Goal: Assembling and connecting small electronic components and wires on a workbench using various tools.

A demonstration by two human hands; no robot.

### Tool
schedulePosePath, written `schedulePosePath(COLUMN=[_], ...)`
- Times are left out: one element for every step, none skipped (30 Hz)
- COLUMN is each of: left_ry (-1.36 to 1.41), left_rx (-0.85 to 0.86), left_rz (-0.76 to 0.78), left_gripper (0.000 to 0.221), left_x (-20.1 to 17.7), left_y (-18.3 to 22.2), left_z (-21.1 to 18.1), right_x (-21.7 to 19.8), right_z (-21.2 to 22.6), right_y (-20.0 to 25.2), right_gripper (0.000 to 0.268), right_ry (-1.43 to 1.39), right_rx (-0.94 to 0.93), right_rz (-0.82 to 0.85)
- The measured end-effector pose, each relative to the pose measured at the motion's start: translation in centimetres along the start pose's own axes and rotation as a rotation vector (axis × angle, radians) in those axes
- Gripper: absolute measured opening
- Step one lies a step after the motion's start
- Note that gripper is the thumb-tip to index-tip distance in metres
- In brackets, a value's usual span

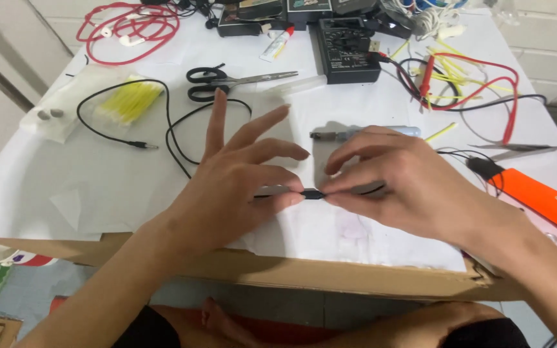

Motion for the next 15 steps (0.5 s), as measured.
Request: schedulePosePath(left_ry=[-0.003,0.0,0.003,0.007,-0.001,-0.003,0.007,0.016,0.024,0.024,0.021,0.021,0.023,0.017,0.01], left_rx=[-0.002,0.002,0.006,0.005,0.03,0.058,0.06,0.058,0.056,0.056,0.054,0.049,0.047,0.047,0.047], left_rz=[0.0,0.007,0.014,0.019,0.002,-0.014,-0.009,-0.008,-0.008,-0.003,-0.007,-0.01,-0.004,-0.009,-0.014], left_gripper=[0.003,0.003,0.003,0.003,0.003,0.004,0.004,0.005,0.006,0.006,0.006,0.006,0.006,0.005,0.006], left_x=[-0.1,0.0,0.1,0.1,0.1,0.1,0.2,0.1,-0.1,0.0,0.1,0.1,0.1,0.1,0.0], left_y=[0.0,-0.1,-0.2,-0.1,-0.1,-0.1,-0.2,-0.3,-0.4,-0.4,-0.4,-0.4,-0.3,-0.4,-0.4], left_z=[0.1,0.1,0.1,0.2,0.2,0.2,0.0,0.0,0.0,0.0,0.1,0.1,0.1,0.0,0.0], right_x=[0.0,-0.1,-0.2,0.0,0.2,0.3,0.5,0.5,0.5,0.6,0.6,0.7,0.8,0.8,0.8], right_z=[0.1,-0.2,-0.6,-0.6,-0.8,-1.0,-1.2,-1.2,-1.1,-1.2,-1.2,-1.1,-1.1,-1.1,-1.0], right_y=[0.1,0.1,0.1,0.1,0.1,0.2,0.4,0.3,0.3,0.3,0.2,0.2,0.3,0.3,0.3], right_gripper=[0.019,0.018,0.016,0.016,0.017,0.017,0.017,0.015,0.012,0.012,0.01,0.009,0.009,0.009,0.008], right_ry=[-0.002,-0.039,-0.076,-0.08,-0.097,-0.114,-0.117,-0.113,-0.109,-0.113,-0.094,-0.075,-0.081,-0.075,-0.069], right_rx=[-0.004,0.061,0.126,0.13,0.152,0.181,0.191,0.155,0.119,0.12,0.105,0.092,0.094,0.077,0.06], right_rz=[0.0,-0.013,-0.026,-0.024,-0.024,-0.025,-0.023,-0.032,-0.041,-0.043,-0.049,-0.053,-0.051,-0.056,-0.06])
Point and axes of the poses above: each hand's wrist, its own y-axis away from the middle knuckle, its own x-axis out of the palm, z = x × y, the point moved 5 cm from there along -y, towards the middle knuckle, and after that the axes turned 15 degrees about x, right-handed, at the moved point
